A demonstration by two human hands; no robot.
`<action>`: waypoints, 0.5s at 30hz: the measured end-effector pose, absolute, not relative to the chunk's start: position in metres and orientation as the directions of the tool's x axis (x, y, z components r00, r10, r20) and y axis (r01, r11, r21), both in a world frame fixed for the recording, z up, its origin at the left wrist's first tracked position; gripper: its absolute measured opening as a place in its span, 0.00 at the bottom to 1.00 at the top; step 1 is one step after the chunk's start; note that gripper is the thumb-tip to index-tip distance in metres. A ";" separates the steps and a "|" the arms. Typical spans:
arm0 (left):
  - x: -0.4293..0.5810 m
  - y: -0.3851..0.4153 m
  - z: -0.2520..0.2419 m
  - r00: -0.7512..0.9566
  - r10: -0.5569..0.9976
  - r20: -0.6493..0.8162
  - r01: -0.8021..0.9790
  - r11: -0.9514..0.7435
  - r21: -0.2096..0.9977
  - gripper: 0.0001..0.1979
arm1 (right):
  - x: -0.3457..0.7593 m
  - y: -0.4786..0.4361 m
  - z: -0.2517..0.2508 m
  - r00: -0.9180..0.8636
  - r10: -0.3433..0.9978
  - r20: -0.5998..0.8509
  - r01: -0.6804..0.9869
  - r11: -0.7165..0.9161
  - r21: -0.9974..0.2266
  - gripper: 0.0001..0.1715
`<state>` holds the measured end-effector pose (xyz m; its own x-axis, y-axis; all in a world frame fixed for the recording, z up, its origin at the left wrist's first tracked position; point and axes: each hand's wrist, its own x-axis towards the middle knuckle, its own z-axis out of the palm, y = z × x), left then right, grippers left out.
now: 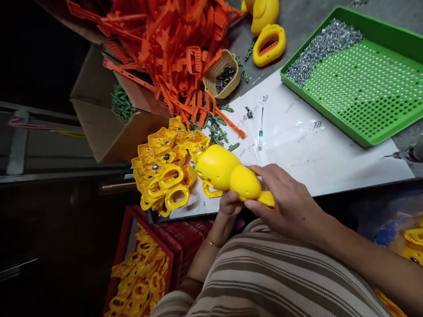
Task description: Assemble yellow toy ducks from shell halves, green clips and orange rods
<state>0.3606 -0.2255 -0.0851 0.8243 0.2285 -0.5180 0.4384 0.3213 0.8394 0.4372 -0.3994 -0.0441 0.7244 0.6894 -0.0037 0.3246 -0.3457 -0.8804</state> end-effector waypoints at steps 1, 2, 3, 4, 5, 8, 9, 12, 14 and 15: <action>0.361 -0.227 -0.082 0.841 0.199 -0.504 0.438 0.296 0.849 0.44 | 0.443 -0.397 -0.044 0.752 0.659 -0.022 0.232 -0.296 -0.927 0.35; 0.362 -0.230 -0.078 0.856 0.160 -0.491 0.444 0.258 0.858 0.40 | 0.449 -0.395 -0.044 0.777 0.628 -0.046 0.143 -0.247 -0.958 0.39; 0.363 -0.233 -0.074 0.869 0.120 -0.480 0.450 0.209 0.868 0.36 | 0.454 -0.392 -0.042 0.792 0.606 -0.078 0.063 -0.207 -0.976 0.43; 0.365 -0.236 -0.070 0.877 0.082 -0.473 0.457 0.158 0.875 0.33 | 0.459 -0.389 -0.041 0.794 0.598 -0.112 -0.004 -0.179 -0.984 0.47; 0.367 -0.239 -0.066 0.879 0.050 -0.475 0.467 0.117 0.877 0.32 | 0.463 -0.387 -0.039 0.788 0.597 -0.147 -0.059 -0.163 -0.985 0.51; 0.374 -0.240 -0.057 0.870 -0.079 -0.487 0.492 0.078 0.867 0.35 | 0.470 -0.388 -0.037 0.766 0.597 -0.240 -0.191 -0.145 -0.971 0.55; 0.376 -0.237 -0.056 0.879 -0.088 -0.469 0.477 0.116 0.871 0.37 | 0.471 -0.390 -0.037 0.752 0.602 -0.268 -0.232 -0.138 -0.963 0.55; 0.380 -0.221 -0.051 0.934 0.044 -0.355 0.339 0.207 0.918 0.44 | 0.472 -0.401 -0.039 0.703 0.641 -0.306 -0.300 -0.123 -0.946 0.56; 0.381 -0.212 -0.045 0.951 0.110 -0.287 0.267 0.168 0.949 0.41 | 0.471 -0.408 -0.039 0.668 0.678 -0.308 -0.312 -0.122 -0.942 0.57; 0.382 -0.211 -0.041 0.958 0.101 -0.269 0.255 0.131 0.958 0.39 | 0.469 -0.410 -0.038 0.651 0.694 -0.307 -0.331 -0.104 -0.938 0.56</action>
